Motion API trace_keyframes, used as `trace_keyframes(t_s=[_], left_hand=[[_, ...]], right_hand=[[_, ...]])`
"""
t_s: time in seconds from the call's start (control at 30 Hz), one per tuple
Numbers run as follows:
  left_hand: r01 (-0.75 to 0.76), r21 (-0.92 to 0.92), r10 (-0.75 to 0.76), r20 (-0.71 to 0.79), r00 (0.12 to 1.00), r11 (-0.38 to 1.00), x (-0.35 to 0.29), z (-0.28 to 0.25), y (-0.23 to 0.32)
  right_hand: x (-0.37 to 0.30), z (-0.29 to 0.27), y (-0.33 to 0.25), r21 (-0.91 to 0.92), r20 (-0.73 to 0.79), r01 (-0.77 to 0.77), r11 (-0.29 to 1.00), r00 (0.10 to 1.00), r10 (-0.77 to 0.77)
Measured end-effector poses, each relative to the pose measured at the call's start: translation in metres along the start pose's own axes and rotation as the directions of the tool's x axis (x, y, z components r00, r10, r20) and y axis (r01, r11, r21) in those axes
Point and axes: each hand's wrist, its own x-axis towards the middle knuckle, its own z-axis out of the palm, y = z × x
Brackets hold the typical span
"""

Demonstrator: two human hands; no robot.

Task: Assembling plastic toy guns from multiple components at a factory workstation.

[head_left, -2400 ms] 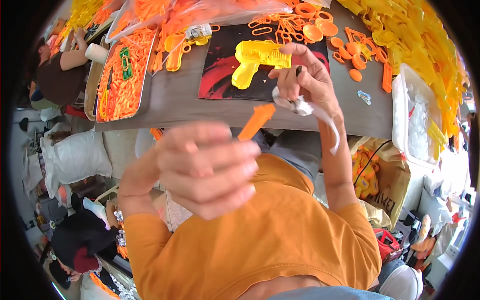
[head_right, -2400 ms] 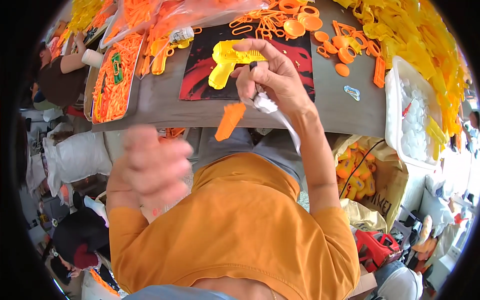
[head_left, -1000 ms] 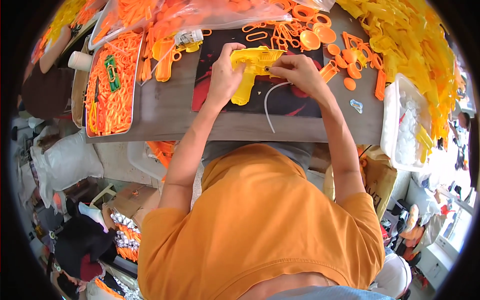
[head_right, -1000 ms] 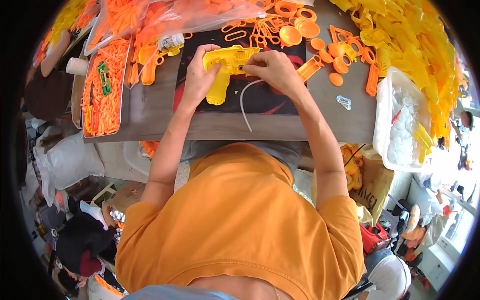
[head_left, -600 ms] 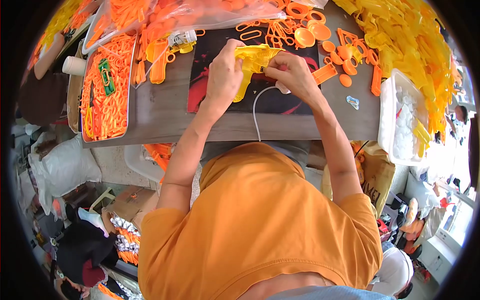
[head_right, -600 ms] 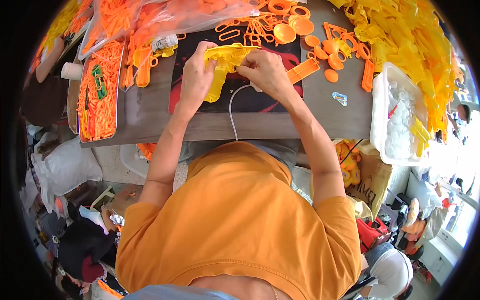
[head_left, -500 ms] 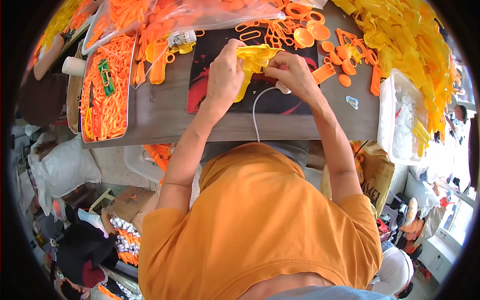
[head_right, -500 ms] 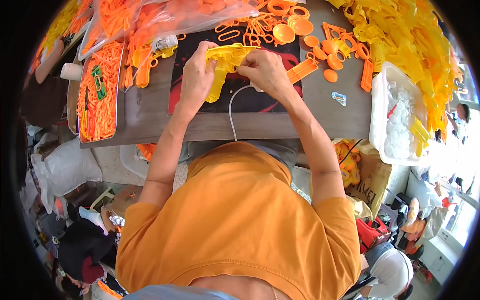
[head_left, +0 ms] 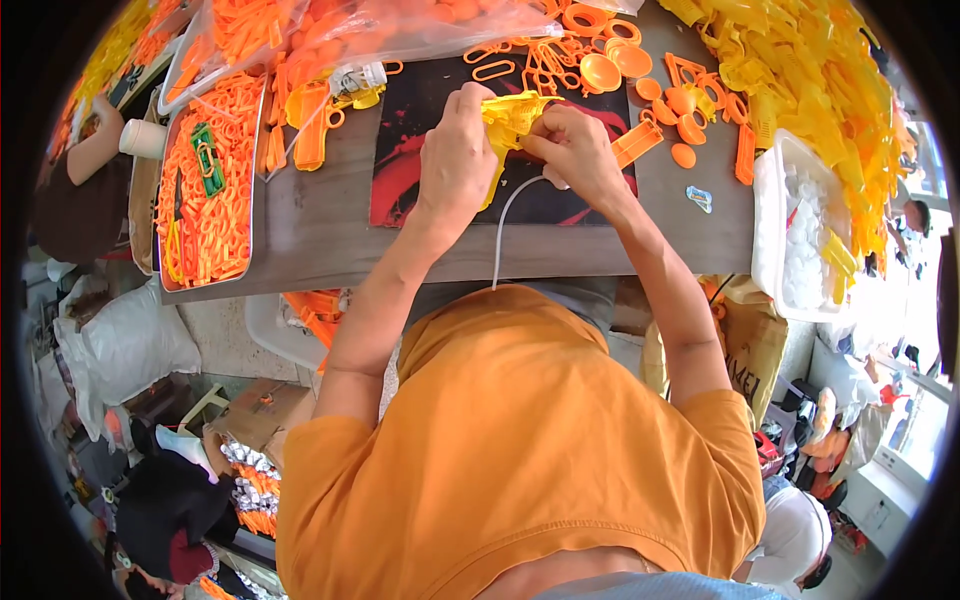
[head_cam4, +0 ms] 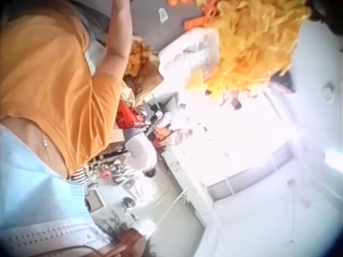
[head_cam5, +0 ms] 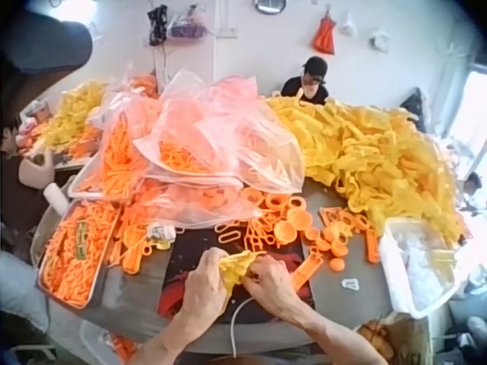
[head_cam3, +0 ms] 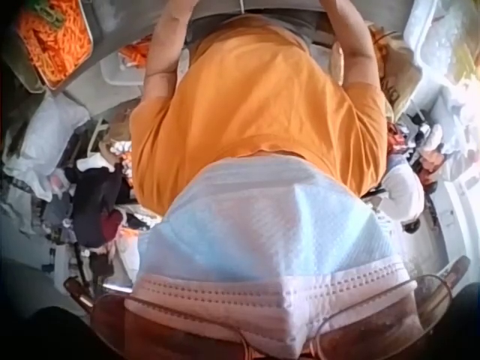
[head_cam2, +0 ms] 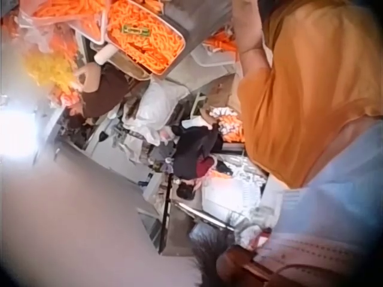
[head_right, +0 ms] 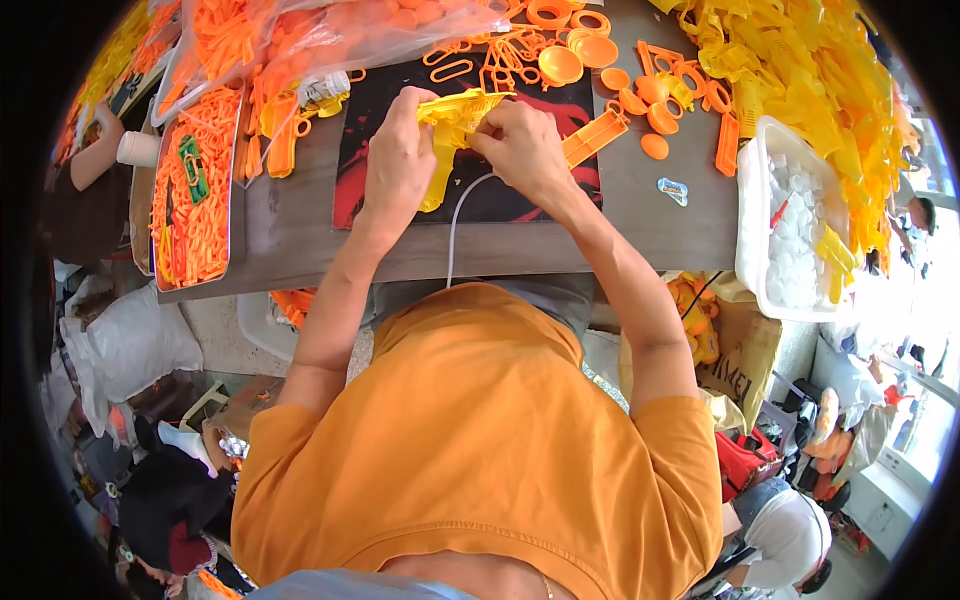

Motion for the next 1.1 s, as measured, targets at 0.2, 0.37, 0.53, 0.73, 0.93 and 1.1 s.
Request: trace_keyframes(t_s=[0.2,0.37,0.53,0.73,0.93,1.1], left_hand=[[0.133,-0.219,-0.097,0.168,0.981,0.967,0.004,-0.012,-0.046],[-0.052,0.476,0.1,-0.077,0.992,0.878,-0.003,-0.01,-0.022],[-0.028,0.157,0.036,-0.051,0.998,0.987,-0.024,0.002,-0.032],[-0.107,0.227,0.117,-0.033,0.993,0.968,-0.014,0.008,-0.025],[-0.042,0.453,0.069,-0.044,0.997,0.891,-0.009,0.023,-0.016],[-0.099,0.347,0.122,-0.044,0.992,0.933,-0.016,0.004,-0.016]], right_hand=[[0.032,-0.014,0.002,-0.01,0.345,-0.117,0.993,0.932,0.114],[0.042,-0.002,-0.011,-0.339,0.25,-0.057,0.939,0.957,0.149],[0.013,-0.018,-0.007,0.168,0.093,-0.052,0.984,0.995,0.036],[-0.053,-0.078,0.048,-0.399,0.061,0.009,0.917,0.998,0.017],[-0.063,-0.089,0.048,-0.299,0.117,-0.048,0.953,0.989,0.087],[-0.064,-0.093,0.054,-0.075,0.136,-0.135,0.988,0.98,0.144]])
